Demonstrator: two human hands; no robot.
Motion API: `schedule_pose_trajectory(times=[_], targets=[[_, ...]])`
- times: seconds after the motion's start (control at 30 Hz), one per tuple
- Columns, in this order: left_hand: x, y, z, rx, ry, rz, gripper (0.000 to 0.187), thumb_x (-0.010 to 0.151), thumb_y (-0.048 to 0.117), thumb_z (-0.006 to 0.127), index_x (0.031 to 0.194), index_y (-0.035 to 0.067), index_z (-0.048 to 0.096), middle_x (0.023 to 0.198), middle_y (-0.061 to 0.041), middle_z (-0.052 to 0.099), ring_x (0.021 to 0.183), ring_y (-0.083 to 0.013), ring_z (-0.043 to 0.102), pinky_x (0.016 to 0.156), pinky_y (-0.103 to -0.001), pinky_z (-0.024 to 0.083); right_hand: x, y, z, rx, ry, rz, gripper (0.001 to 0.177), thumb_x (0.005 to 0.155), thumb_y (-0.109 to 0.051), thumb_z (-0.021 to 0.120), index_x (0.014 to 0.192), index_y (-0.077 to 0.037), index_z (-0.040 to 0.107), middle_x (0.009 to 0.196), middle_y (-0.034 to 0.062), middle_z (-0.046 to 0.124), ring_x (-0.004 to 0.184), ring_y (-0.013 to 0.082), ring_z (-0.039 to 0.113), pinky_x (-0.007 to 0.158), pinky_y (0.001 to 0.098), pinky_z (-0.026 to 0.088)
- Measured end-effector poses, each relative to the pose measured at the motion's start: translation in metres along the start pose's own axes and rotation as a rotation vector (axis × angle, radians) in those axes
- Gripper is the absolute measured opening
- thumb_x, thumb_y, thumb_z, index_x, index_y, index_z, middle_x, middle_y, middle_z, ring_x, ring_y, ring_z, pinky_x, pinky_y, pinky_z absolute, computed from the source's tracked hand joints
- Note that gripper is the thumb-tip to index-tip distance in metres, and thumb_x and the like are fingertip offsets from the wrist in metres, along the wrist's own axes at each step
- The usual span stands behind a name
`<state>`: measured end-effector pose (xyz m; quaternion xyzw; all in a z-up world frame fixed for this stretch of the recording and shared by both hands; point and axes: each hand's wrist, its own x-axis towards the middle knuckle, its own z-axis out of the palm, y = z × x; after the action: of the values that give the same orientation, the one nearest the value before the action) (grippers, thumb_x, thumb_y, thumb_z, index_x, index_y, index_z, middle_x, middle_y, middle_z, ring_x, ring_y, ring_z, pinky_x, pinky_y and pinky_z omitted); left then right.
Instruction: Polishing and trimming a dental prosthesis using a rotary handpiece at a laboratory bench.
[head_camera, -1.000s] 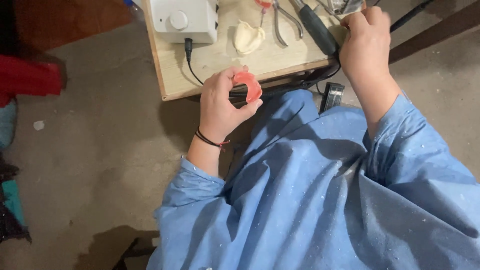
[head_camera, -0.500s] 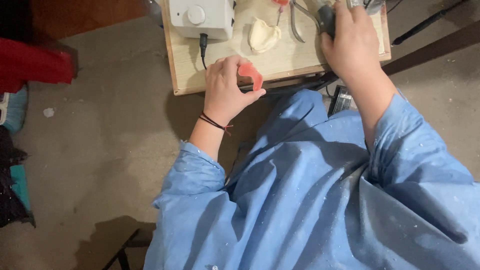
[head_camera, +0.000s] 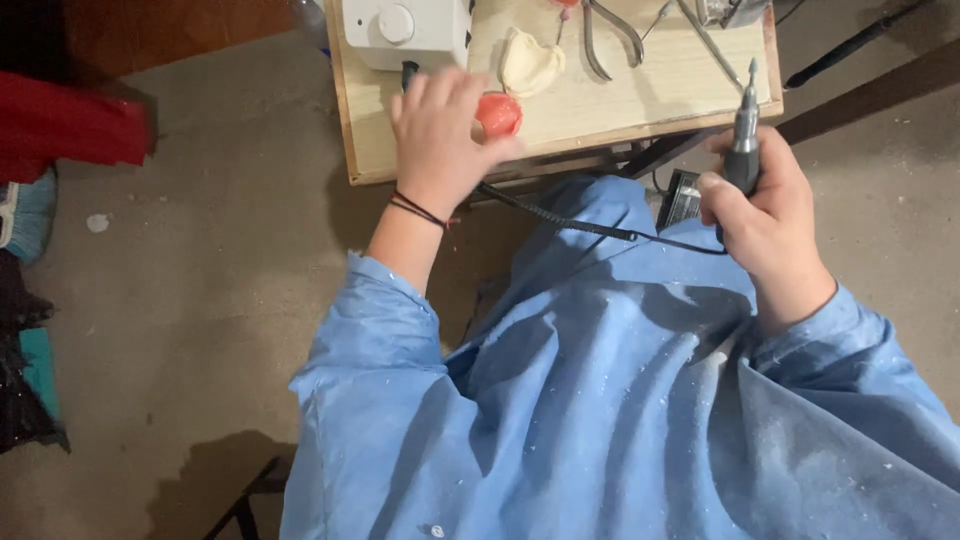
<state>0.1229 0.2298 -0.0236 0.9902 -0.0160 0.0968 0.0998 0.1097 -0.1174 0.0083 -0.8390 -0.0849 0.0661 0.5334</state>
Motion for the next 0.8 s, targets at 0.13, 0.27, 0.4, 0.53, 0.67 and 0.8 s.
schedule_pose_trajectory(times=[0.13,0.27,0.4,0.53,0.67,0.8], targets=[[0.036,-0.002,-0.004,0.237,0.383,0.018,0.044,0.078,0.042,0.084,0.116,0.025,0.068,0.113,-0.001,0.065,0.110,-0.0288,0.051,0.082,-0.044,0.038,-0.013,-0.006,-0.003,0.082,-0.071,-0.043,0.022,0.112,-0.013,0.049,0.131,-0.006,0.052,0.070,0.0056,0.056,0.061,0.0142,0.053,0.068,0.0302,0.047],[0.075,-0.014,0.023,0.411,0.696,0.037,0.033,0.062,0.001,0.065,0.086,0.023,0.064,0.084,-0.001,0.053,0.084,-0.0282,0.046,0.079,-0.044,0.033,-0.018,-0.005,-0.008,0.042,-0.107,-0.104,0.026,0.114,-0.022,0.053,0.135,-0.008,0.054,0.072,0.0034,0.058,0.062,0.0133,0.057,0.069,0.0298,0.049],[0.083,-0.017,0.038,0.468,0.650,0.004,0.048,0.061,-0.004,0.067,0.098,0.025,0.065,0.093,-0.001,0.056,0.088,-0.0288,0.046,0.079,-0.047,0.035,-0.024,0.002,-0.012,0.062,-0.124,-0.113,0.028,0.112,-0.028,0.055,0.130,-0.007,0.056,0.071,0.0032,0.058,0.060,0.0123,0.056,0.065,0.0274,0.046],[0.095,-0.026,0.060,0.492,0.600,-0.086,0.035,0.059,-0.007,0.061,0.076,0.023,0.055,0.073,0.000,0.046,0.079,-0.0259,0.045,0.092,-0.053,0.034,-0.029,-0.003,-0.016,0.024,-0.120,-0.105,0.024,0.111,-0.034,0.060,0.114,-0.010,0.055,0.072,0.0011,0.060,0.061,0.0115,0.060,0.067,0.0271,0.047],[0.080,-0.009,0.033,0.342,0.550,-0.103,0.020,0.072,0.013,0.072,0.075,0.026,0.056,0.075,0.004,0.050,0.089,-0.0258,0.047,0.093,-0.052,0.032,-0.036,-0.007,-0.023,0.008,-0.116,-0.151,0.021,0.112,-0.027,0.056,0.100,-0.010,0.052,0.071,0.0009,0.061,0.063,0.0123,0.060,0.072,0.0305,0.049],[0.013,0.027,-0.003,0.252,0.351,0.074,0.031,0.097,0.046,0.061,0.112,0.019,0.057,0.101,-0.002,0.056,0.098,-0.0255,0.049,0.085,-0.038,0.035,-0.037,0.003,-0.029,0.117,-0.126,-0.102,0.020,0.112,-0.019,0.048,0.095,-0.008,0.048,0.075,0.0069,0.061,0.062,0.0163,0.058,0.067,0.0314,0.049]])
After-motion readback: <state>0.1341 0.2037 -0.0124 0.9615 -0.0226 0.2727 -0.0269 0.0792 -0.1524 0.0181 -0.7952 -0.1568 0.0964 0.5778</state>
